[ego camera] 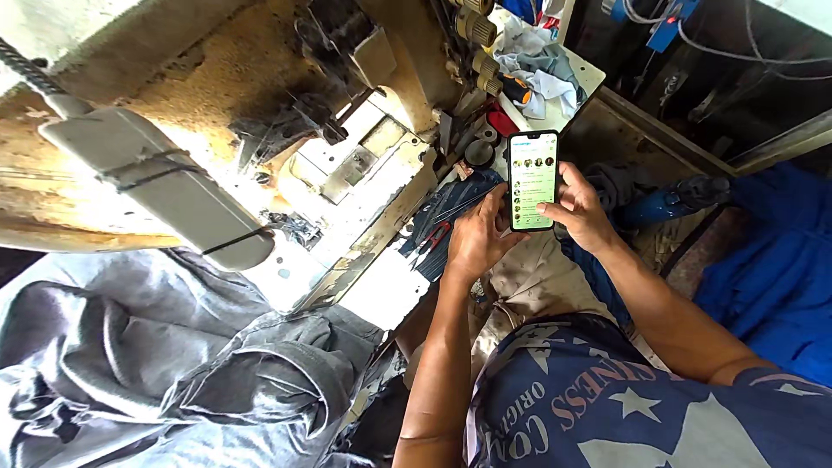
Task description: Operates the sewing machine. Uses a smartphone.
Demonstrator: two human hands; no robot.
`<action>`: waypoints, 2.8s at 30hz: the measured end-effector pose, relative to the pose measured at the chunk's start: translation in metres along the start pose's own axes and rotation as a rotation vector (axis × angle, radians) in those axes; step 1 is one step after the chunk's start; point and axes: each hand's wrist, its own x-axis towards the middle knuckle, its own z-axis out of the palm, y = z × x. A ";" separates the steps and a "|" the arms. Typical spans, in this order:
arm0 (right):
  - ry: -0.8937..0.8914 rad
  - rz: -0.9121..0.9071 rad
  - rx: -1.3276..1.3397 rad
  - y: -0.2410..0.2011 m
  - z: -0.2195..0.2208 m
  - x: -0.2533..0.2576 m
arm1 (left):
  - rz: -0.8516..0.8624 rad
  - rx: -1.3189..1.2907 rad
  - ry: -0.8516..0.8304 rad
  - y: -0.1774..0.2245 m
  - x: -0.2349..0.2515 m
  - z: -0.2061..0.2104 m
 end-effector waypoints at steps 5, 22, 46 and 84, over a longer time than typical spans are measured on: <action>0.016 -0.003 -0.006 0.000 0.001 0.004 | -0.003 -0.005 0.002 0.000 -0.001 0.000; 0.186 -0.038 -0.162 -0.001 0.010 0.004 | 0.018 0.028 0.009 0.000 0.000 0.001; 0.209 -0.069 -0.091 0.011 0.007 0.011 | 0.025 0.035 0.002 -0.001 0.000 0.001; 0.202 -0.071 -0.072 0.013 0.006 0.009 | 0.031 0.064 0.004 -0.001 0.001 0.002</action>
